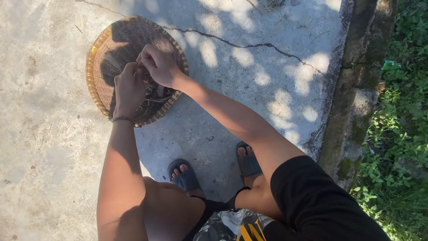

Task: Gathering dry grass, twigs, and small debris from the ground and placing them into a woven basket.

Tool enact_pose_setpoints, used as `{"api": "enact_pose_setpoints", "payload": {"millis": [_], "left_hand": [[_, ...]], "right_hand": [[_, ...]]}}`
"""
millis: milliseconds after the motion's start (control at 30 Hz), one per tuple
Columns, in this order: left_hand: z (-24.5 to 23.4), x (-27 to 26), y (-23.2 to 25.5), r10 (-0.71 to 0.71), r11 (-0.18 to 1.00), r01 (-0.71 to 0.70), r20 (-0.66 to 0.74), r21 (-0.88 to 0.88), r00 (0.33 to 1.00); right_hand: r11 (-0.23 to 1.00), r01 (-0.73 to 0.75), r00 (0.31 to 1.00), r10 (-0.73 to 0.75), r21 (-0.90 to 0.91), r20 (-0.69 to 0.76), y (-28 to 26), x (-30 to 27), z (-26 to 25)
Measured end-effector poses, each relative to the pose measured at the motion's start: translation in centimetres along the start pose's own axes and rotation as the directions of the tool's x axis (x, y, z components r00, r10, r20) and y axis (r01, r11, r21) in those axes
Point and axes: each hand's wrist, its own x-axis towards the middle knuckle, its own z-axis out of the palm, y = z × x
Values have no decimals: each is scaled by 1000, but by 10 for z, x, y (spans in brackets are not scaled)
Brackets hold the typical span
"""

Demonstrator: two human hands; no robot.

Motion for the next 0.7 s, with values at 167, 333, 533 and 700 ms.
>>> {"api": "enact_pose_setpoints", "payload": {"millis": [167,333,533,700], "left_hand": [[-1,-15,-23,-166,977,165,4,-135,986],[1,-13,-39,-115,991,107,-109,-81,987],[4,2,-25,-59,994,47,-121,-100,991],[7,9,-13,-139,987,127,-117,-101,983]], "right_hand": [[32,-257,885,410,966,222,14,9,-24],[592,-195,980,146,782,134,25,5,-26],[971,232,939,-209,-54,274,24,-5,-10],[973,230,945,-228,21,232,23,-3,-5]]}}
